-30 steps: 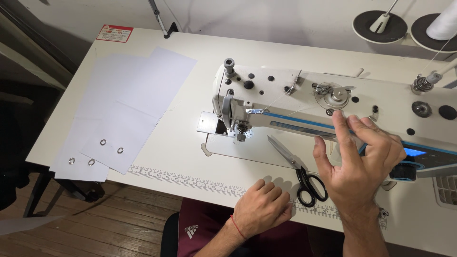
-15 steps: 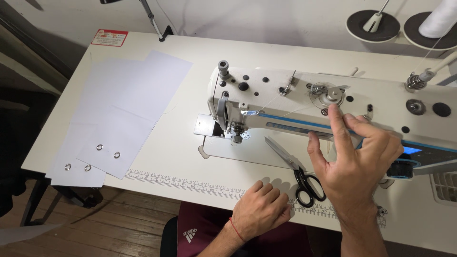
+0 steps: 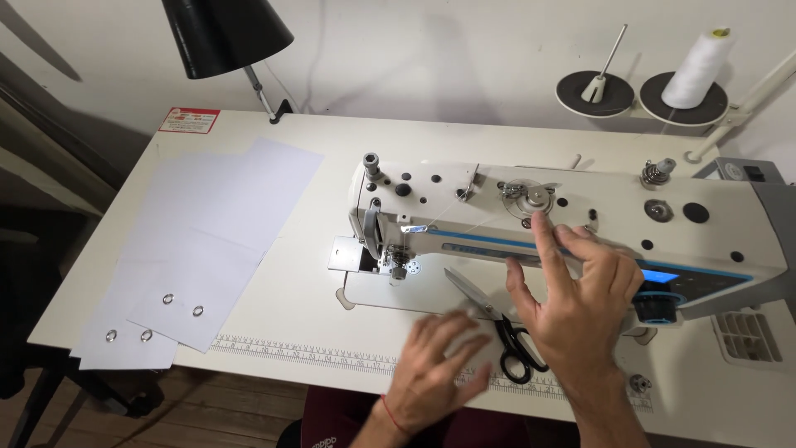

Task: Threading a professional sewing machine and preparing the bobbin winder

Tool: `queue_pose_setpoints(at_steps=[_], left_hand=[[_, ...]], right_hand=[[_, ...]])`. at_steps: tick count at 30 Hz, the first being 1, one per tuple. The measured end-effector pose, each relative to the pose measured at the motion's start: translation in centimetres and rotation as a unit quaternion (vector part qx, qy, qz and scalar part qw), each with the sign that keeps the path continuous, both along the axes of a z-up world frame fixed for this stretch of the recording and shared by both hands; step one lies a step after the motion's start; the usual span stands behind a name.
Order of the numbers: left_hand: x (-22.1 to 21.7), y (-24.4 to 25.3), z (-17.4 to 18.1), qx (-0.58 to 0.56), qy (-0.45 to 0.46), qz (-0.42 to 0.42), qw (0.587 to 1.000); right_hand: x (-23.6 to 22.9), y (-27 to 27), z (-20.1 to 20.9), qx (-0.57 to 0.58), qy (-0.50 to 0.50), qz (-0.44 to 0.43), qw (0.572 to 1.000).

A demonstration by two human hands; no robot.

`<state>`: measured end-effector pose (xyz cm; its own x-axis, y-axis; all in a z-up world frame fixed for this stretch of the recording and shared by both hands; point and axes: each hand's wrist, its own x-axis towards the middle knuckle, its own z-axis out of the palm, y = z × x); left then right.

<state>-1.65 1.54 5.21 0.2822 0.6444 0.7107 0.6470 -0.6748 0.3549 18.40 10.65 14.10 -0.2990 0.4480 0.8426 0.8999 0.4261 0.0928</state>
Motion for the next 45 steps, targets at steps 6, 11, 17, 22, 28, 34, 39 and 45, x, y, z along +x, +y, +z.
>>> queue_pose_setpoints(at_steps=[6, 11, 17, 22, 28, 34, 39, 45], left_hand=[[-6.1, 2.7, 0.9, 0.141, -0.202, 0.171, 0.954], [-10.9, 6.8, 5.1, 0.168, -0.242, 0.179, 0.939], [-11.7, 10.1, 7.6, 0.115, -0.252, 0.074, 0.958], [-11.7, 13.4, 6.7, 0.072, -0.316, 0.007, 0.946], [-12.2, 15.3, 5.3, 0.029, -0.387, -0.084, 0.918], [-11.7, 15.3, 5.1, 0.031, -0.41, -0.078, 0.908], [-11.7, 14.6, 5.6, 0.014, -0.398, -0.063, 0.915], [-11.4, 11.1, 9.5, 0.175, -0.204, 0.132, 0.954]], right_hand=[[0.0, -0.2, -0.3, -0.004, 0.011, -0.002, 1.0], [0.0, -0.2, -0.2, -0.003, 0.01, -0.004, 1.0], [-0.1, -0.2, -0.2, 0.0, 0.02, -0.004, 1.0], [0.1, 0.0, -0.5, -0.001, 0.019, -0.013, 1.0], [0.1, 0.1, -0.5, -0.006, 0.016, -0.009, 1.0], [0.1, 0.5, -0.8, 0.009, 0.009, -0.011, 1.0], [0.0, 0.7, -1.2, 0.01, 0.019, -0.004, 1.0], [0.0, 0.6, -1.2, 0.003, 0.022, 0.0, 1.0]])
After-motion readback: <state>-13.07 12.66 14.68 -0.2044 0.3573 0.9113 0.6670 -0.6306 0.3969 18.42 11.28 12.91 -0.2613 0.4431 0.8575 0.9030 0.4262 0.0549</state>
